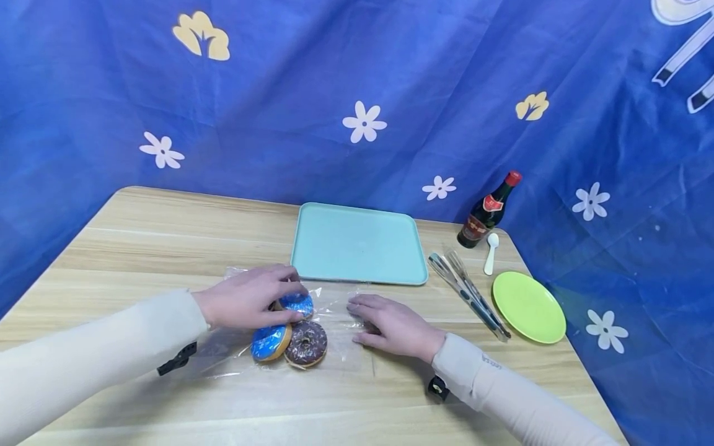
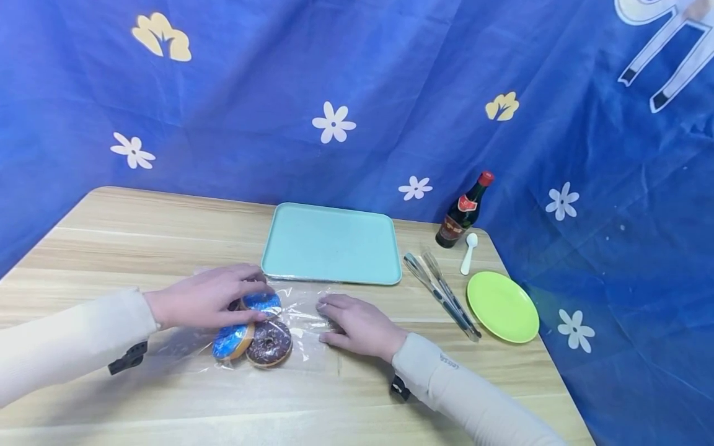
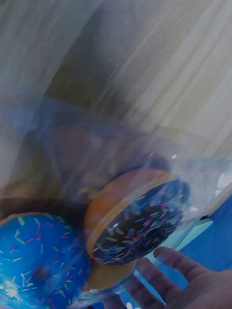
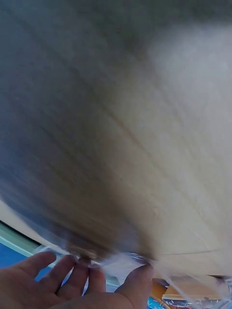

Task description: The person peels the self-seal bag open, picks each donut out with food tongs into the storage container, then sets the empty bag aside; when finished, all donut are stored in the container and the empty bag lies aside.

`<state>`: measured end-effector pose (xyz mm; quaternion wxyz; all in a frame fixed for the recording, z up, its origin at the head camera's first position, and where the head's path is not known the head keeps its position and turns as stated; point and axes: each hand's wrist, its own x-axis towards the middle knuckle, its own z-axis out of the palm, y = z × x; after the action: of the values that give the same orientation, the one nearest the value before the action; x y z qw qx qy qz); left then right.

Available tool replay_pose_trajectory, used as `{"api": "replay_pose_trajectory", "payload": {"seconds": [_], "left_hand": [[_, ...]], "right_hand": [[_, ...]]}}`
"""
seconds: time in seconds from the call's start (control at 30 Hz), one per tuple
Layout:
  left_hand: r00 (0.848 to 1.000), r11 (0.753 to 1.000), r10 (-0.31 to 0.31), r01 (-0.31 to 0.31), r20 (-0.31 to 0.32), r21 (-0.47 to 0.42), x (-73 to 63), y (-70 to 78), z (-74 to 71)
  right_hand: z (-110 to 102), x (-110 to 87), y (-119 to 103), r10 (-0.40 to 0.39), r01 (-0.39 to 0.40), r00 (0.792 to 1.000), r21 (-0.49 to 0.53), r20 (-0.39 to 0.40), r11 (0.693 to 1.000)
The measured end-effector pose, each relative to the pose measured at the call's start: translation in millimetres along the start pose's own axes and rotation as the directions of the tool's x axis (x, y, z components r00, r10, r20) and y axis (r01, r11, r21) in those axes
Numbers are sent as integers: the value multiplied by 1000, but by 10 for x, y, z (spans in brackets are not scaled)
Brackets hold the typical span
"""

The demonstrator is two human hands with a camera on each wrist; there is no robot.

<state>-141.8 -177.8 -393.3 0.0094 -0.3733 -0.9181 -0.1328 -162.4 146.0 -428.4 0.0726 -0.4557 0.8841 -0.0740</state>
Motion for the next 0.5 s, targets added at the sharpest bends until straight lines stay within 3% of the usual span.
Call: {"api": "replay_pose_trajectory", "payload": {"seconds": [0.17, 0.5], "left_hand": [[997, 997, 73, -73, -29, 14, 94, 62, 38], [988, 989, 146, -146, -46, 1, 215, 120, 69]], "right_hand": [[12, 12, 15, 30, -31, 999, 26, 38, 999], [40, 8, 35, 20, -19, 1000, 49, -6, 999]]}}
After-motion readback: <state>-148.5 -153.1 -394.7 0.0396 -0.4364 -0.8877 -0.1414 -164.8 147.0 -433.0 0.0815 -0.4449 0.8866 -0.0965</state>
